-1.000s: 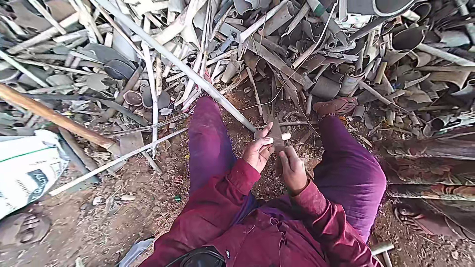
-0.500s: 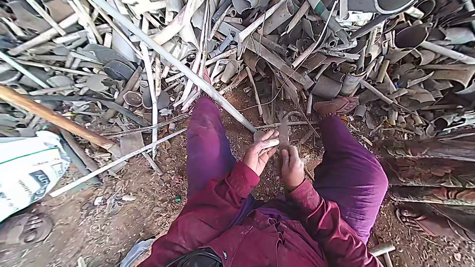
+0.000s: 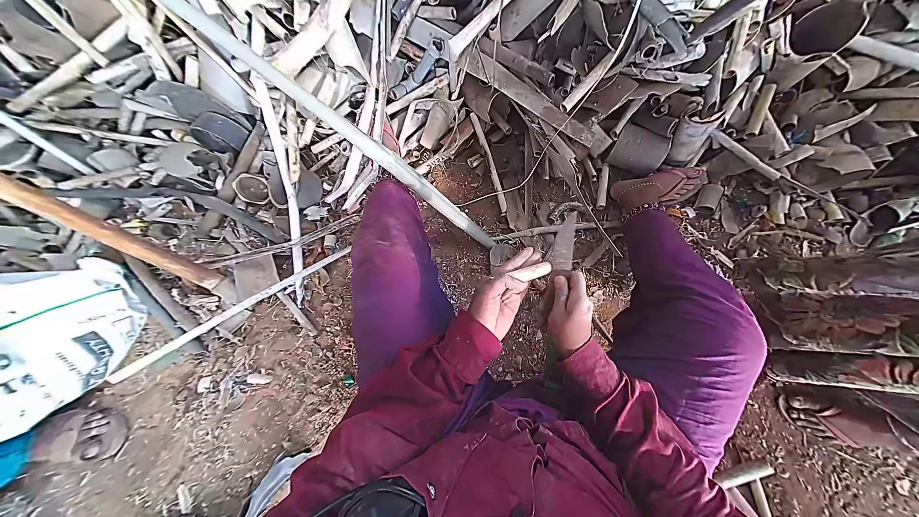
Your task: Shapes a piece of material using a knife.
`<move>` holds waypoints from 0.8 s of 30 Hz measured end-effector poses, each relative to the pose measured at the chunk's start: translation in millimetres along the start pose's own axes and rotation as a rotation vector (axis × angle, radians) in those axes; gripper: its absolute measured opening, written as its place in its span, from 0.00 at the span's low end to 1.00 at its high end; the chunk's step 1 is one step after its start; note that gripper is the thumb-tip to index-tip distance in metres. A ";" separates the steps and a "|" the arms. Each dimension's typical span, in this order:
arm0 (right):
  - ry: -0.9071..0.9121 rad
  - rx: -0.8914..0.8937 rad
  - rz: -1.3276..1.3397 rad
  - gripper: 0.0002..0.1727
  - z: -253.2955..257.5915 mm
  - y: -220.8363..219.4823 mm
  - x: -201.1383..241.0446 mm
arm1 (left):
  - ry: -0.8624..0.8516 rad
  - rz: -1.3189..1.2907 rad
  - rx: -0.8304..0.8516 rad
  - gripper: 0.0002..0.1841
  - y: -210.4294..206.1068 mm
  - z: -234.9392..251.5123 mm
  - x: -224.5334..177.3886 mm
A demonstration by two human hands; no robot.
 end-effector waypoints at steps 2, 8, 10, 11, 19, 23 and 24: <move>0.083 -0.031 -0.010 0.18 0.3 -1.6 -3.2 | 0.026 -0.024 -0.005 0.21 -1.4 -0.1 2.6; 0.186 -0.124 -0.094 0.17 -3.0 -5.4 0.1 | 0.091 0.005 -0.054 0.21 -4.7 -1.0 5.7; 0.105 -0.099 -0.094 0.17 0.7 -4.6 -5.2 | 0.080 0.009 -0.050 0.22 -3.2 -0.2 6.7; 0.129 -0.087 -0.118 0.17 -1.9 -6.1 -2.8 | 0.076 0.026 -0.074 0.22 -2.7 0.6 6.8; 0.016 -0.037 -0.094 0.18 10.8 2.6 -12.7 | 0.027 0.012 0.005 0.24 0.4 2.4 8.6; 0.194 -0.006 -0.147 0.17 -4.7 -10.2 3.4 | 0.040 0.124 -0.044 0.25 0.4 3.4 6.5; 0.136 -0.004 -0.116 0.17 0.5 -7.1 0.3 | 0.017 0.135 -0.004 0.27 1.5 3.8 6.3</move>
Point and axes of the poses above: each hand's wrist, its own z-axis towards the middle knuckle, its own y-axis out of the back of the hand, x = y × z, the point moved 3 cm from there along z, towards the middle knuckle, and after that the axes turned 3 degrees about -z, right-handed, at the moved point
